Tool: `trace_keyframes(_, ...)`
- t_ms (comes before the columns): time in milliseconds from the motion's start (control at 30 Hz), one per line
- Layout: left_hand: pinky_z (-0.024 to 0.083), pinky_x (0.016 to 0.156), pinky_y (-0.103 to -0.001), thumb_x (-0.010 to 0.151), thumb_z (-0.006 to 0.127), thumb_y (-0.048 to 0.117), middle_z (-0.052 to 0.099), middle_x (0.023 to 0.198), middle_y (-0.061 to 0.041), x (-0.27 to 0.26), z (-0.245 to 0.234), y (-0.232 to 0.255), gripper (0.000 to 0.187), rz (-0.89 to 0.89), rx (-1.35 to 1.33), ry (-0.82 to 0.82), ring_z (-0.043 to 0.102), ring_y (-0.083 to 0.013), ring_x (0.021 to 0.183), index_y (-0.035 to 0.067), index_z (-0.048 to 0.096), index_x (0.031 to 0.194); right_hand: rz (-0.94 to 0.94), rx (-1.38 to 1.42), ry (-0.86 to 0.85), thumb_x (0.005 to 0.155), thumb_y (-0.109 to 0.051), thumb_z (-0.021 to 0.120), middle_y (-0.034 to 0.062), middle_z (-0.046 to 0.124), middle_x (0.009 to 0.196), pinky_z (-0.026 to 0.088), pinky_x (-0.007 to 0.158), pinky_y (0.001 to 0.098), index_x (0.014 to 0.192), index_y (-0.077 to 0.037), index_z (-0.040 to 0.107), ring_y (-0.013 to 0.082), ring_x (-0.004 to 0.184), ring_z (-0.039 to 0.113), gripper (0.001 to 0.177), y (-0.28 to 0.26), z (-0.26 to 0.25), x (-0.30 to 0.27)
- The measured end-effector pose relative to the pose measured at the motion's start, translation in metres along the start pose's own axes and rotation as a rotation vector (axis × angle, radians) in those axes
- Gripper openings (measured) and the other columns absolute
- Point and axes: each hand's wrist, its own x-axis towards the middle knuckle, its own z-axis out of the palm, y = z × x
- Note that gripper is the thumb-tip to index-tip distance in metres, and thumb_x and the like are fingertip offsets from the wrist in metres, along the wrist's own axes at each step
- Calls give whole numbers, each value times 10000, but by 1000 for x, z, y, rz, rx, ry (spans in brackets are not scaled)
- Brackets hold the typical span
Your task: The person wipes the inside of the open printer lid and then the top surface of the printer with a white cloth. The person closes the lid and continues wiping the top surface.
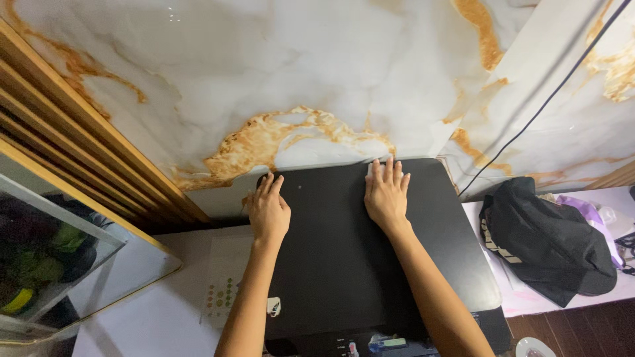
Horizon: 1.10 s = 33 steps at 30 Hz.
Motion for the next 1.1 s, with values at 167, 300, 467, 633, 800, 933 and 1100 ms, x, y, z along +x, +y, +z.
trace_keyframes(167,314,1179,-514,949,539,58,496,1541,-120,-3,-9,-17,469,123,-97,-30,445,-292,1441,103,582,1414,-7,6,-17,1080,-348,361,332,293,1598,150,1182,684,1537,-19,397,540,1489,236,565,-30,10,-3)
trace_keyframes(300,284,1212,-500,1013,497,109,417,1601,-123,-6,-11,-18,464,150,-113,-40,371,-291,1488,86,510,1476,-16,-3,-27,1079,-351,357,344,282,1595,148,1173,684,1544,-5,382,545,1484,219,580,-58,19,-2)
trace_keyframes(467,234,1223,-499,1010,454,142,341,1643,-82,-7,-16,-11,506,76,-38,-156,281,-262,1518,114,452,1515,-57,20,-33,1075,-343,357,341,287,1589,156,1172,683,1540,-8,380,545,1486,213,573,-95,24,-4)
trace_keyframes(633,250,1208,-511,1014,466,156,365,1620,-93,-8,-16,-12,498,101,-22,-120,303,-271,1507,107,453,1510,-69,-33,-68,1076,-336,373,340,305,1586,185,1167,688,1550,-14,385,546,1486,236,573,-117,22,-9)
trace_keyframes(800,284,1196,-508,989,493,146,384,1619,-95,-9,-18,-12,508,105,-48,-104,323,-269,1503,108,471,1495,-97,-4,-62,1042,-331,409,345,302,1573,178,1145,689,1534,-32,395,537,1467,240,576,-142,23,-6)
trace_keyframes(933,292,1187,-519,982,515,152,397,1607,-98,-10,-16,-10,508,106,-37,-95,340,-272,1491,107,485,1486,-164,63,-51,1057,-349,402,251,327,1616,169,1180,685,1552,-136,403,496,1503,247,539,-148,22,-12)
trace_keyframes(1100,311,1193,-507,985,520,149,404,1611,-102,-8,-17,-11,504,119,-39,-78,347,-274,1503,109,490,1486,-185,51,-163,1056,-388,384,160,296,1642,117,1159,722,1575,-256,369,432,1524,211,535,-144,10,-9)
